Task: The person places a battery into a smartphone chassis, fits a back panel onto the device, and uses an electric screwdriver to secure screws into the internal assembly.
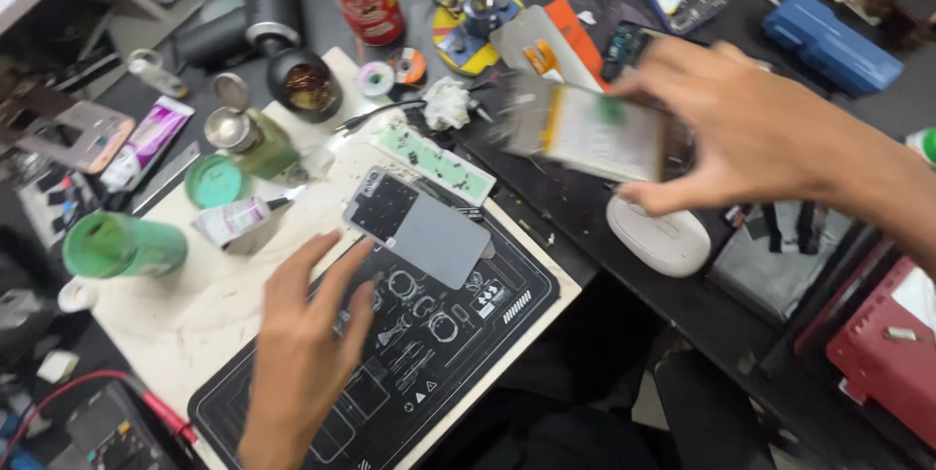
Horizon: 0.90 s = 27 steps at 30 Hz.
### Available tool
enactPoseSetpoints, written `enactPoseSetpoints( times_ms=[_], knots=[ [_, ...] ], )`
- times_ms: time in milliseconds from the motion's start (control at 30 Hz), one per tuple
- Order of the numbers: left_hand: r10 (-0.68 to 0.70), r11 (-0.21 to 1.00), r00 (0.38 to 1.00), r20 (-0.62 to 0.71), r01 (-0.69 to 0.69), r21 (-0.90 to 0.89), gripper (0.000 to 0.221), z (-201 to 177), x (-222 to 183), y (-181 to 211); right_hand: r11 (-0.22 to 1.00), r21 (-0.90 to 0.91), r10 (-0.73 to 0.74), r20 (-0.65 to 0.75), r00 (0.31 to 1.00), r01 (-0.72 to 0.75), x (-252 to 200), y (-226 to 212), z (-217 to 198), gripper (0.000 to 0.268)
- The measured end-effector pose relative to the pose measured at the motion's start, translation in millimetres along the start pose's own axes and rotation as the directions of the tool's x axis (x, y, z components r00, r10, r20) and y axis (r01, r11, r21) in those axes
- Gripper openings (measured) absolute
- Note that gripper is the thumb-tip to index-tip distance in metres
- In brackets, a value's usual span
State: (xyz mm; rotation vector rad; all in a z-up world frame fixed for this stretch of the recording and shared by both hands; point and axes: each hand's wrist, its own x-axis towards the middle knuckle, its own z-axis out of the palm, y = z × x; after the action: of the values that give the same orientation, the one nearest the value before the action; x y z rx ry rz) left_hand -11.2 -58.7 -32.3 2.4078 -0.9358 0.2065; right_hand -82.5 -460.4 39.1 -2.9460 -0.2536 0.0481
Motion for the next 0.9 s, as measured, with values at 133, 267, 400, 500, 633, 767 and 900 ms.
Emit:
enactPoseSetpoints(
  times_ms=[133, 267, 400, 500, 633, 767, 900],
  knots=[
    [-0.198, 0.980, 0.980, -0.022, 0.197, -0.035, 0.060, 37, 5, 4, 0.996, 0.019, 0.084, -0.059, 0.995, -0.083, -30, 9, 18, 0.089],
    [-0.153, 0.987, 0.988, -0.008, 0.154, 0.047, 0.100, 56, 21, 1, 0.989, -0.032, 0.143, -0.087, 0.986, -0.146, -33, -8, 26, 0.085],
    [-0.199, 0.978, 0.975, 0.096, 0.192, 0.078, 0.123, 60, 40, 6, 0.976, -0.116, 0.178, -0.070, 0.982, -0.185, -26, -25, 25, 0.087],
    [-0.257, 0.966, 0.953, 0.163, 0.252, 0.053, 0.126, 56, 47, 11, 0.974, -0.078, 0.210, -0.050, 0.976, -0.213, -21, -37, 27, 0.085],
    [-0.352, 0.930, 0.919, 0.176, 0.365, -0.047, 0.103, 42, 49, 1, 0.988, -0.017, 0.153, -0.092, 0.984, -0.155, -9, -48, 32, 0.083],
    [-0.226, 0.781, 0.971, 0.078, 0.228, -0.581, 0.060, 20, 42, -40, 0.988, -0.057, 0.142, -0.019, 0.990, -0.143, -1, -58, 47, 0.089],
    [-0.295, 0.489, 0.938, 0.183, 0.312, -0.815, 0.031, -8, 36, -92, 0.998, -0.052, -0.022, -0.048, 0.999, 0.020, 11, -78, 62, 0.086]
  ],
)
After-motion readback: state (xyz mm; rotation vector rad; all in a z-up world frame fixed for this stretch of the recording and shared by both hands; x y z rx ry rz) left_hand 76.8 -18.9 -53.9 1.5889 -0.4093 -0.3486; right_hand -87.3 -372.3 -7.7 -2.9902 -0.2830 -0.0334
